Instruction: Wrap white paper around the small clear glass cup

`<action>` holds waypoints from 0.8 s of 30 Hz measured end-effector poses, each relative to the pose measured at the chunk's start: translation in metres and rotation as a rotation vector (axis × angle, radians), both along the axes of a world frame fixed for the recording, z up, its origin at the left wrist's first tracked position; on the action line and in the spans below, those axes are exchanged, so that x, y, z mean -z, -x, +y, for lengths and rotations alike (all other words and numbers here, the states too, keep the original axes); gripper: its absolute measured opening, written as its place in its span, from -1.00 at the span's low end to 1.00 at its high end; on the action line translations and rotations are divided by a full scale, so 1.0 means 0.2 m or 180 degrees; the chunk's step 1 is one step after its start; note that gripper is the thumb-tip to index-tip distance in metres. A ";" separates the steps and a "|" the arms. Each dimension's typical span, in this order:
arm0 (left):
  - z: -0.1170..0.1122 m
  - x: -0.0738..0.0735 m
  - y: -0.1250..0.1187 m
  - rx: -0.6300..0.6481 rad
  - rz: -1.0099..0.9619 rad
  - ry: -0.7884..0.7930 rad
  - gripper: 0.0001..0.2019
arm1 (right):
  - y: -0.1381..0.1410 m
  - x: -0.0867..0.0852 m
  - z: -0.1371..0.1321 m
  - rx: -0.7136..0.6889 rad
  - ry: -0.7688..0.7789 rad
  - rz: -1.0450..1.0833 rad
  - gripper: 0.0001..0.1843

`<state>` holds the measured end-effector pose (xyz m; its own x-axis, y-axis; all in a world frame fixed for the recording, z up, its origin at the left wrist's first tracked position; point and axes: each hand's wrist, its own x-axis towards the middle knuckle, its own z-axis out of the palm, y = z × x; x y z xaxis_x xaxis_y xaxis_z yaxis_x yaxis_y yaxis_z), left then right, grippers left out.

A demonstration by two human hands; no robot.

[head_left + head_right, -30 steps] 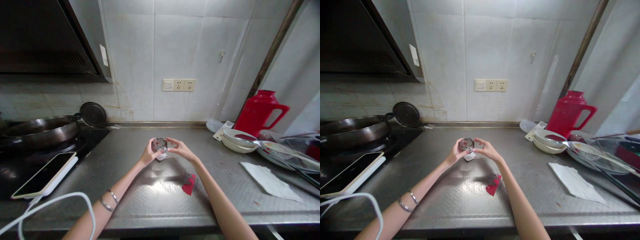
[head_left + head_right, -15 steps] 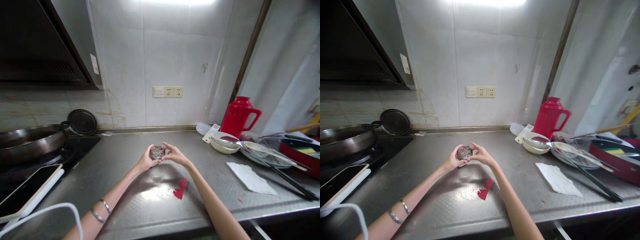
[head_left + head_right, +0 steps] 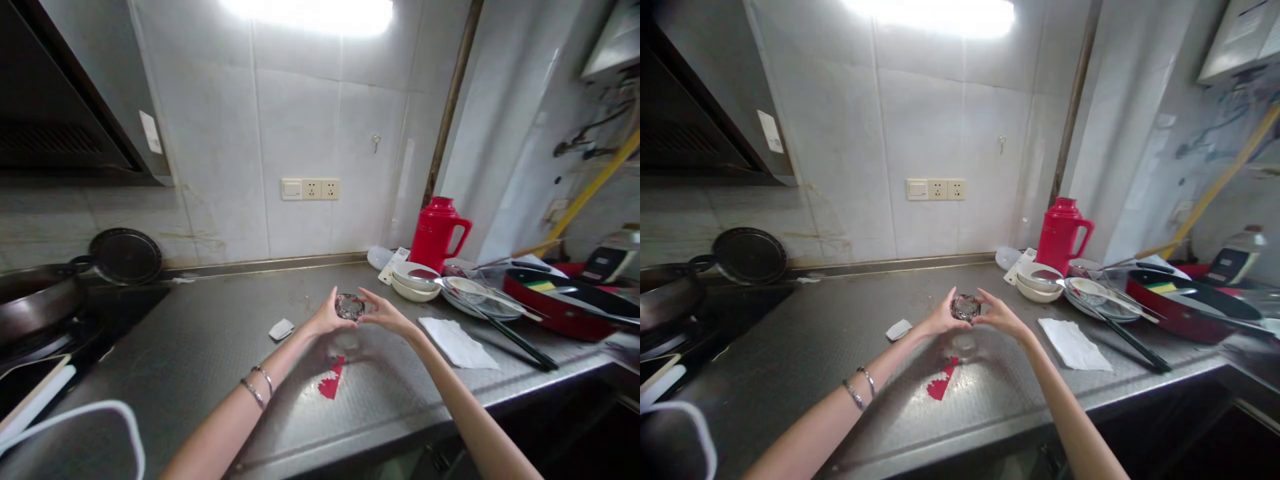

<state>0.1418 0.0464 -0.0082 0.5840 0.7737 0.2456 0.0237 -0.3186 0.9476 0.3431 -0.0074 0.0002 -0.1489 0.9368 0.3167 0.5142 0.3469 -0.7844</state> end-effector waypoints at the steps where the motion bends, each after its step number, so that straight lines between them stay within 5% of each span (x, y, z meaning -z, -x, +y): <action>1: 0.00 0.01 -0.06 0.0070 0.0006 0.0010 0.36 | -0.05 0.01 -0.02 0.0059 -0.0014 -0.0041 0.00; 10: -0.04 0.09 -0.38 0.0438 0.0081 -0.0030 0.36 | -0.35 0.08 -0.16 0.0498 0.0118 -0.0182 0.01; 24: -0.06 0.15 -0.44 0.0611 0.0464 -0.0252 0.36 | -0.39 0.12 -0.23 0.0587 0.0267 -0.0085 -0.03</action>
